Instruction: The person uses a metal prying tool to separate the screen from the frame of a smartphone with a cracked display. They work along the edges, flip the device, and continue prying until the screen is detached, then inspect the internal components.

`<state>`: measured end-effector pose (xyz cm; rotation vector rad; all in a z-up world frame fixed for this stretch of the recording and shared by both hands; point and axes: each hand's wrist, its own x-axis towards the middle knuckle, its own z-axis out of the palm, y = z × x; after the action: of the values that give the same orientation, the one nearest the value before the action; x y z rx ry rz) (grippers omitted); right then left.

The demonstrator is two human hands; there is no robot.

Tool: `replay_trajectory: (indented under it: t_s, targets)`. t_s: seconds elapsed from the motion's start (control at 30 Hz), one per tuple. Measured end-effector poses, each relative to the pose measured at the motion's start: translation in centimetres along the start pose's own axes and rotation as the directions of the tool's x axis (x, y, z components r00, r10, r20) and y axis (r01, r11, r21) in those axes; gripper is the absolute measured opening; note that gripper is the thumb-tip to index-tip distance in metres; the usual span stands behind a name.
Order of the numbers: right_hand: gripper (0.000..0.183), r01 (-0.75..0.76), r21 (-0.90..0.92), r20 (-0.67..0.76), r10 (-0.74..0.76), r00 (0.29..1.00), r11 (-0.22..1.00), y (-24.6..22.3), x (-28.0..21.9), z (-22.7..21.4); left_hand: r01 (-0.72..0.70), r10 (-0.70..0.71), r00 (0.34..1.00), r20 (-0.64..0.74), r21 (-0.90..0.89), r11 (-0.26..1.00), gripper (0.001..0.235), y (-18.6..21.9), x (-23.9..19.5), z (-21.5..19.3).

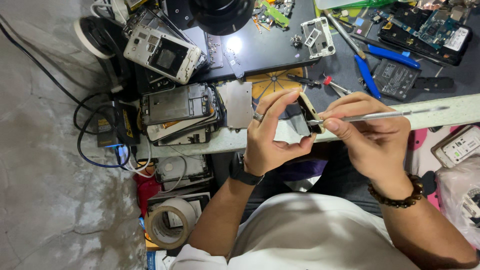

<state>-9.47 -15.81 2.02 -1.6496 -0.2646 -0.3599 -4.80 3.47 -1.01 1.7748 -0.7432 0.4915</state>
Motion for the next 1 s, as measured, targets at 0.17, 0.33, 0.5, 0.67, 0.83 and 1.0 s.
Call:
replay_trajectory:
  t_s: [0.17,0.33,0.5,0.67,0.83,1.0]
  targets:
    - [0.006,-0.053,0.099,-0.034,0.057,0.998,0.994,-0.6,-0.2,0.1,0.011,-0.011,1.0,0.016,-0.009,1.0,0.072,0.0,0.2,-0.3]
    - [0.006,-0.068,0.07,-0.092,0.075,0.993,0.995,-1.8,-0.1,-0.5,0.014,-0.011,0.999,0.041,-0.056,0.998,0.071,-0.1,0.5,-0.4]
    - [0.007,0.038,-0.133,0.049,-0.032,0.998,0.99,-2.6,-0.1,-0.7,0.021,-0.019,0.998,0.055,-0.038,0.999,0.072,0.1,0.6,-0.4]
    - [0.013,0.094,-0.193,0.086,-0.078,0.993,0.977,-3.2,0.9,-0.1,0.043,-0.036,0.996,0.079,-0.082,0.996,0.071,0.2,0.9,-0.5]
    - [0.007,0.079,-0.379,0.11,-0.04,0.993,0.922,-4.2,1.8,-0.7,0.051,-0.044,0.996,0.082,-0.086,0.995,0.071,0.3,1.1,-0.5]
    - [0.005,0.023,-0.426,0.016,-0.018,1.0,0.904,-4.9,1.2,-1.3,0.033,-0.029,0.996,0.079,-0.04,0.999,0.071,0.5,1.2,-0.3]
